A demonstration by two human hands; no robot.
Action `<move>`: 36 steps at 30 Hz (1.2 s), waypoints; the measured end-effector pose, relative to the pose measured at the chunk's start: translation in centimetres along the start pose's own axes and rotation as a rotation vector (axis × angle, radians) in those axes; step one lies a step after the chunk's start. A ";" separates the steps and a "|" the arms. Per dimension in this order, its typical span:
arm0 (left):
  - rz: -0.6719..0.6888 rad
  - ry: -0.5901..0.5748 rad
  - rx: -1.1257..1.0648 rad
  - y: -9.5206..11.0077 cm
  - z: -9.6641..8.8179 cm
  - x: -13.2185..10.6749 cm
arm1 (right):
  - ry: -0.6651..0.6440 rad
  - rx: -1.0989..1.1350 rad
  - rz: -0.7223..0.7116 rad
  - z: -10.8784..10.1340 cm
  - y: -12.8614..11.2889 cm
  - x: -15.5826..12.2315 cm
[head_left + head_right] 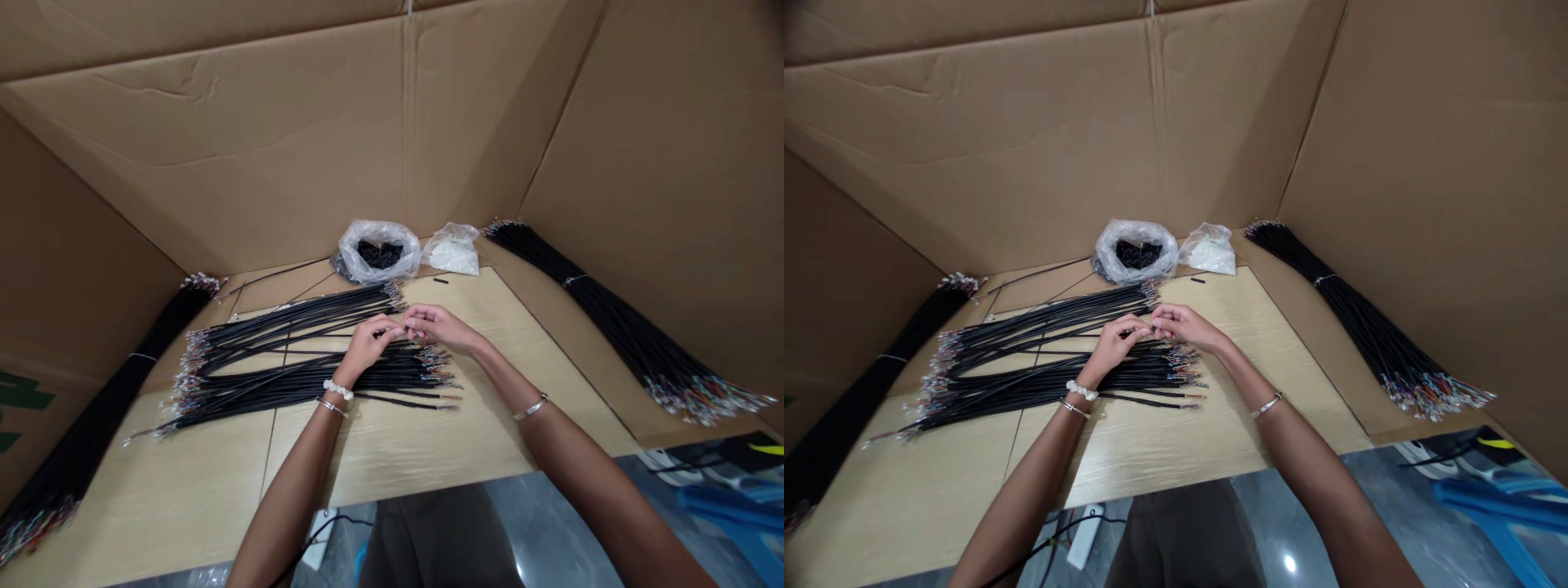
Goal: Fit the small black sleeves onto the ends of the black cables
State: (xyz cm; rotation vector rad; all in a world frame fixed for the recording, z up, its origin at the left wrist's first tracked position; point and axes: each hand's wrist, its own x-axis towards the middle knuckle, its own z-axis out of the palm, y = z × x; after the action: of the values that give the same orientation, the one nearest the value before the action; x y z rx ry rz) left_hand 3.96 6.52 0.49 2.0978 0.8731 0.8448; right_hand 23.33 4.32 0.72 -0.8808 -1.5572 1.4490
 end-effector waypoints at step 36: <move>-0.275 -0.243 -0.196 -0.1 -1.2 0.2 | -0.077 -0.326 -0.157 0.2 -0.8 -0.4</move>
State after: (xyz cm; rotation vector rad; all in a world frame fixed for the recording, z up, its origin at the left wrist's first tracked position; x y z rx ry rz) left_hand 3.13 7.13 1.09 1.8128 0.8837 0.4974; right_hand 23.33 3.84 1.46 -0.8727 -1.9113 1.1479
